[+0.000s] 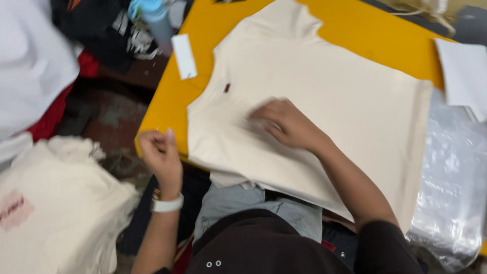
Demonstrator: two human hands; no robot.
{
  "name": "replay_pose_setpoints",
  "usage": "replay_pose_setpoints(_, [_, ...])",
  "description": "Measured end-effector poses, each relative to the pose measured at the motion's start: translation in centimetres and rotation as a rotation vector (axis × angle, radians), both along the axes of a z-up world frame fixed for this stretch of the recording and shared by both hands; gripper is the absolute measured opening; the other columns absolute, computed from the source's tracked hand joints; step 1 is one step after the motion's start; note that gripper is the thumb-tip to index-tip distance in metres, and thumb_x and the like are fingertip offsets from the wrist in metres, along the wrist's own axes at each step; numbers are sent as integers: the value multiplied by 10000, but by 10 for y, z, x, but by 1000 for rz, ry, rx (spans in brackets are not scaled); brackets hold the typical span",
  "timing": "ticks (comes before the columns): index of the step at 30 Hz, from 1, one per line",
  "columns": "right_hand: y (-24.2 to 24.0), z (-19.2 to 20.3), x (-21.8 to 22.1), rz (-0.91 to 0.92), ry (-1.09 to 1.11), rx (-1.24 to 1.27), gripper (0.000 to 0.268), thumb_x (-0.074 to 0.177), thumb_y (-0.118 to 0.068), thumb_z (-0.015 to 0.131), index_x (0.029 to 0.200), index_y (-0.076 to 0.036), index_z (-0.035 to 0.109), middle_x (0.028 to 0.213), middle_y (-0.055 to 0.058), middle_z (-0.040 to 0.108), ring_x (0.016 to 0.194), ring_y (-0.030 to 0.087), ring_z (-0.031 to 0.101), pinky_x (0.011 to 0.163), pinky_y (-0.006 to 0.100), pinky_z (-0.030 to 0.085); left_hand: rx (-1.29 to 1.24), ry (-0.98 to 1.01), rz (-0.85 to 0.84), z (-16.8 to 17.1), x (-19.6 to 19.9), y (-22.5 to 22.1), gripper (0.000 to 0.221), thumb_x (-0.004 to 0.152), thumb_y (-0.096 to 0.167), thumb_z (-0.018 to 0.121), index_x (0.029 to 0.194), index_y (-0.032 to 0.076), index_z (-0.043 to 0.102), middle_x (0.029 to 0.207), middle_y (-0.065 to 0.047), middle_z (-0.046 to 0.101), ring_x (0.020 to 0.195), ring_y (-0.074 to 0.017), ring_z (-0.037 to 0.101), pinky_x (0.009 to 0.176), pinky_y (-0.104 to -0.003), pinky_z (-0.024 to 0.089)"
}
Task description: Folding a t-shirt around a cardboard insert and placing it into a plastic packaging bag
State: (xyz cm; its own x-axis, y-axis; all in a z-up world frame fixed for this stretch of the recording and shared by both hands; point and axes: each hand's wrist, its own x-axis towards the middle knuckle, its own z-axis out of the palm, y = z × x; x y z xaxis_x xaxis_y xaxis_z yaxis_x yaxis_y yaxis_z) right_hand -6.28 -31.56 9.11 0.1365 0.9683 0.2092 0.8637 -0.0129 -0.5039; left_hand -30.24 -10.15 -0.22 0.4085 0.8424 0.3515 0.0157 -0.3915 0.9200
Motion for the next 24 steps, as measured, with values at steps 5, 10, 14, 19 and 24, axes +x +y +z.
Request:
replay_pose_setpoints(5, [147, -19, -11, 338, 121, -81, 280, 945, -203, 675, 1223, -202, 707, 1260, 65, 665, 1198, 350, 550, 999, 519, 370, -458, -255, -85, -48, -36, -69, 316, 994, 94, 703, 1094, 107, 403, 1174, -48, 486, 1067, -134, 545, 928, -254, 450])
replay_pose_setpoints(10, [201, -53, -5, 406, 17, -318, 240, 786, -235, 842, 1006, -281, 760, 1229, -2, 558, 1186, 273, 435, 1006, 481, 303, -787, -213, -196, -61, -27, -62, 375, 984, 140, 723, 1150, 89, 391, 1141, -31, 515, 1030, -135, 550, 852, -280, 450])
replay_pose_setpoints(14, [206, -36, -4, 428, 120, -410, 91, 826, -217, 825, 890, -215, 761, 943, -7, 628, 988, 258, 550, 996, 459, 339, -705, -96, -158, -57, -22, -56, 443, 905, 200, 833, 1114, 72, 464, 993, -22, 550, 906, -120, 573, 722, -237, 437])
replay_pose_setpoints(19, [206, -22, -7, 390, 200, -492, 101, 851, -194, 827, 946, -179, 796, 724, -7, 677, 771, 247, 609, 1047, 461, 324, -551, 87, -98, -33, -20, -57, 454, 849, 272, 900, 1057, 63, 554, 932, -49, 519, 861, -156, 554, 728, -289, 450])
replay_pose_setpoints(24, [205, -47, 6, 372, 120, -440, 218, 884, -385, 814, 935, -174, 792, 629, 5, 599, 715, 241, 594, 1063, 436, 339, -457, 25, -132, -42, -22, -56, 242, 1051, 212, 650, 874, 48, 629, 817, -22, 481, 743, -124, 487, 654, -273, 389])
